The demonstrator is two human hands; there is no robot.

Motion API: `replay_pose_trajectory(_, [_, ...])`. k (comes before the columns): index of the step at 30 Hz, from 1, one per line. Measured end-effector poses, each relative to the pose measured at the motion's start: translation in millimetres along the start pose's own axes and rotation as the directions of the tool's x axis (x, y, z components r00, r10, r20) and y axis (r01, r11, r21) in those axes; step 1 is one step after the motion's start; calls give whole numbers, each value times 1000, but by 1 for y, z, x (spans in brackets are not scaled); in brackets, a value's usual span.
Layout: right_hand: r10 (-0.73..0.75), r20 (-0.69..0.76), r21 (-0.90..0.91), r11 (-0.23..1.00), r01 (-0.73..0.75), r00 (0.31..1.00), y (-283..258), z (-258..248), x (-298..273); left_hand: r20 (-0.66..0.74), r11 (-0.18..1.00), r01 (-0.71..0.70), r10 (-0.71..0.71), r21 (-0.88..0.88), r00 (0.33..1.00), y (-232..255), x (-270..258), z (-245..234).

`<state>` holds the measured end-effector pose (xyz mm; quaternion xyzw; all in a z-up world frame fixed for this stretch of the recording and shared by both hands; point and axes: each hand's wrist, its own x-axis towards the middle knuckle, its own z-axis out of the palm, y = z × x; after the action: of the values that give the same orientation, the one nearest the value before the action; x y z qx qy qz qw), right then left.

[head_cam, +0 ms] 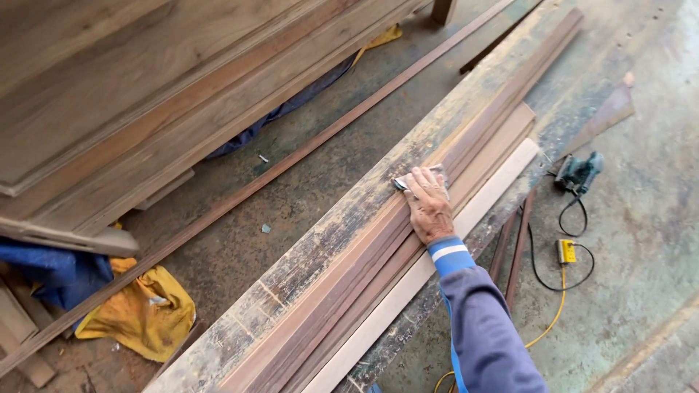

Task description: The person is sanding thin wooden strips with sandpaper.

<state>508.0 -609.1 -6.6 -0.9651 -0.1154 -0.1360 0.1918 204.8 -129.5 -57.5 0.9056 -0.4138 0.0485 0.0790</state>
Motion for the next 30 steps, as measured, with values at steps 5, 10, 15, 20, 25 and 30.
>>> replay_pose_trajectory(5, [73, -15, 57, 996, -72, 997, 0, -2, -2, 68, 998, 34, -31, -43, 997, 2, 238, -49])
replay_pose_trajectory(10, [86, 53, 94, 991, -91, 995, -3, -7, -3, 182, 996, 68, -57, -56, 982, 8, 329, -27])
replay_pose_trajectory(15, [74, 78, 110, 991, -83, 994, -1, -10, -1, 85, 986, 88, -76, -141, 993, 20, 142, -29])
replay_pose_trajectory(20, [84, 48, 113, 990, -89, 995, -1, -7, 0, 95, 982, 132, -120, -132, 988, 24, 106, -25])
replay_pose_trajectory(25, [80, 34, 112, 990, -83, 996, -2, -8, -3, 192, 994, 89, -76, -64, 978, 7, 327, -32])
replay_pose_trajectory(30, [80, 52, 118, 989, -85, 995, -2, -11, -4, 149, 996, 89, -88, -3, 985, 19, 269, -36])
